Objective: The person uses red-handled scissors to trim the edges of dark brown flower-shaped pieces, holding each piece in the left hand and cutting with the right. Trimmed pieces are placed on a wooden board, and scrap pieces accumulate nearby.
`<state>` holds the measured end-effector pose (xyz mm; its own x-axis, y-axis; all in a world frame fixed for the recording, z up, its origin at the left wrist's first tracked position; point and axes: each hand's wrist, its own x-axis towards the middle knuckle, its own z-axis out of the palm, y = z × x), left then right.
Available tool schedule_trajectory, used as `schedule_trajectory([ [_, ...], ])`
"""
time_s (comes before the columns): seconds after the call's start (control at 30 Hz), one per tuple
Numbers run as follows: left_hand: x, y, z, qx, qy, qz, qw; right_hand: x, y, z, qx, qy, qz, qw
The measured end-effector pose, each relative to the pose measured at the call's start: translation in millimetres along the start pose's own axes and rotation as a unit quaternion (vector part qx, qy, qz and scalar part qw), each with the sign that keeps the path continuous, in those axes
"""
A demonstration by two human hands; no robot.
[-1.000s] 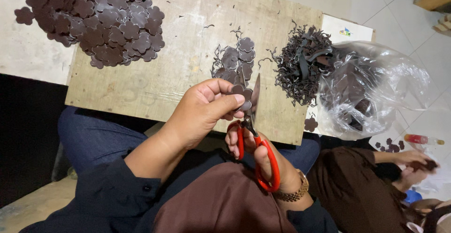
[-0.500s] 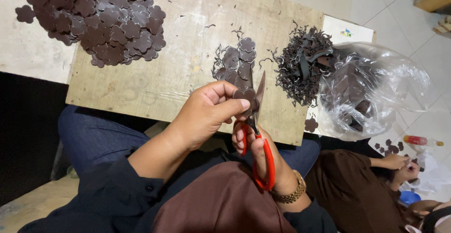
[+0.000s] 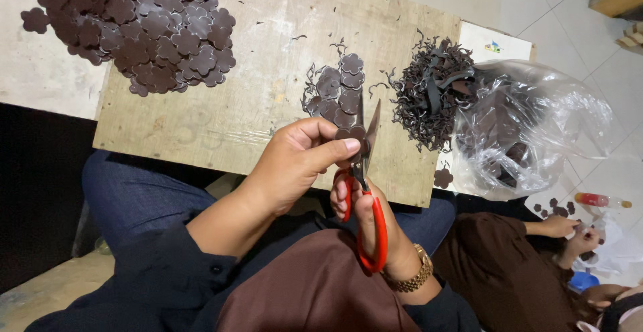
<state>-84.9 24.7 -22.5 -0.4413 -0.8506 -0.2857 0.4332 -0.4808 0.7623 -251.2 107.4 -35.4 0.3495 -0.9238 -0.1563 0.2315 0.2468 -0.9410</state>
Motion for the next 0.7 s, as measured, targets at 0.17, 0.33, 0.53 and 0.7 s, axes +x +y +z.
schedule_trajectory([
  [0.17, 3.4, -6.8, 0.4, 0.028, 0.034, 0.001, 0.999, 2.4, 0.9, 1.2, 0.002, 0.001, -0.012, 1.0],
  [0.33, 4.2, -11.1, 0.4, -0.017, 0.032, -0.002, 0.999, 0.8, 4.3, 2.1, 0.028, 0.008, -0.006, 1.0],
  [0.53, 4.4, -10.1, -0.7, 0.009, 0.034, 0.002, 0.999, -0.1, 5.0, 0.9, 0.025, 0.006, -0.003, 1.0],
  [0.7, 3.1, -4.2, -1.9, 0.056, 0.04, -0.001, 0.998, -2.0, 4.9, -1.5, 0.034, 0.011, 0.013, 0.999],
])
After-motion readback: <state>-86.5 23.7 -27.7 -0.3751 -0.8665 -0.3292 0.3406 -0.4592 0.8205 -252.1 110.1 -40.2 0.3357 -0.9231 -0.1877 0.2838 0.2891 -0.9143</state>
